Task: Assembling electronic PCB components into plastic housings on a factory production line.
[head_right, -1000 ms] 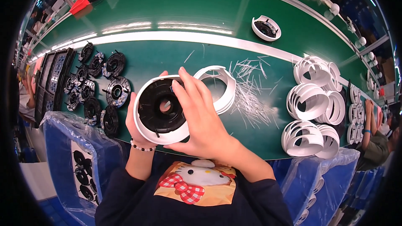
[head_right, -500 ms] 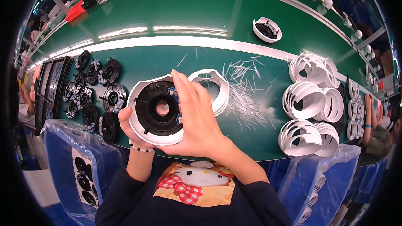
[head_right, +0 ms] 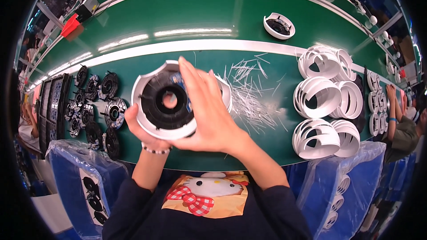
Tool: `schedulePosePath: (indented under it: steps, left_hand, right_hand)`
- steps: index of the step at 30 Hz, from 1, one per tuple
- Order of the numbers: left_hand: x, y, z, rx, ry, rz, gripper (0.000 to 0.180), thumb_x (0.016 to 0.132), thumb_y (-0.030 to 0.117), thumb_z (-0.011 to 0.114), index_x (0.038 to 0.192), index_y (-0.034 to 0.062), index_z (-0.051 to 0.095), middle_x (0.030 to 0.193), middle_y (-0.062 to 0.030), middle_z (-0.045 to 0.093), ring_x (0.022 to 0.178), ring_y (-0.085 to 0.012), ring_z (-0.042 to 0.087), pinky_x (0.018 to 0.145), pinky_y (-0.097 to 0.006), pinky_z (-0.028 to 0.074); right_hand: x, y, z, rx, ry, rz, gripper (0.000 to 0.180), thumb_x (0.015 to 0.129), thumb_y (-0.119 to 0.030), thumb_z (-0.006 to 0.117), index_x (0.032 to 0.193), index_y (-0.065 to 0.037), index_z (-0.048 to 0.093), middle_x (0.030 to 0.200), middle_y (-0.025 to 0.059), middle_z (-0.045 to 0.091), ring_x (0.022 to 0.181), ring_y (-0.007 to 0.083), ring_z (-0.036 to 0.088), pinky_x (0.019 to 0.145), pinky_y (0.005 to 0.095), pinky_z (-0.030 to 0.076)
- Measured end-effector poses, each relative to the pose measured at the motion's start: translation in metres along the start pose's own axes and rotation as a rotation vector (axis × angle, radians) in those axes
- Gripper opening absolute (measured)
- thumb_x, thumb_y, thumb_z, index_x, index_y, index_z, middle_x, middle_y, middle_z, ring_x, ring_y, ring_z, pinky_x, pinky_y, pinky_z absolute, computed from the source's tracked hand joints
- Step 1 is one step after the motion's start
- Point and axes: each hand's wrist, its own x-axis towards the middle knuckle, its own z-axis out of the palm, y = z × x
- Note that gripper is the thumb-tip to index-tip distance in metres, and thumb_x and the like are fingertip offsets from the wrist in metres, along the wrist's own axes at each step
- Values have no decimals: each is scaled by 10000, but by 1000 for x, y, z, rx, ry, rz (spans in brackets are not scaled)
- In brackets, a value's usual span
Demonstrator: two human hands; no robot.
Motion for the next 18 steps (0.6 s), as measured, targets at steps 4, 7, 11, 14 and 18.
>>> schedulePosePath:
  steps: [4, 7, 11, 14, 18]
  left_hand:
    - [23, 20, 9, -132, 74, -137, 494, 768, 406, 379, 1081, 31, 453, 1023, -124, 530, 917, -247, 529, 811, -367, 427]
    - [29, 23, 14, -153, 24, -389, 466, 769, 428, 379, 1038, 65, 489, 980, -108, 550, 872, -230, 536, 785, -355, 429]
    - [25, 20, 11, -192, 62, -473, 458, 763, 444, 391, 1019, 78, 495, 984, -104, 544, 895, -231, 523, 792, -361, 415]
    - [24, 20, 22, -78, 217, -478, 454, 766, 469, 398, 1001, 100, 521, 962, -116, 562, 816, -214, 561, 641, -331, 477]
    - [29, 23, 13, -93, 141, -494, 459, 759, 445, 400, 1022, 79, 488, 998, -107, 533, 911, -235, 515, 794, -384, 413]
  right_hand:
    - [9, 6, 0, -142, 61, -279, 667, 561, -190, 684, 1157, -76, 409, 1259, 131, 326, 1150, 350, 291, 923, 514, 232]
    - [6, 11, -6, -312, 212, -529, 279, 636, -110, 569, 915, -92, 573, 952, 62, 571, 937, 259, 513, 876, 452, 340]
    - [9, 15, -6, -355, 306, -601, 275, 562, -99, 572, 833, -49, 589, 817, 68, 573, 751, 224, 552, 716, 380, 463]
    - [6, 18, -4, -330, 334, -575, 301, 524, -85, 566, 820, -29, 589, 780, 69, 561, 693, 212, 537, 669, 365, 473]
    - [7, 19, 0, -299, 416, -538, 300, 517, -72, 557, 810, -18, 591, 764, 68, 560, 672, 211, 532, 634, 348, 474]
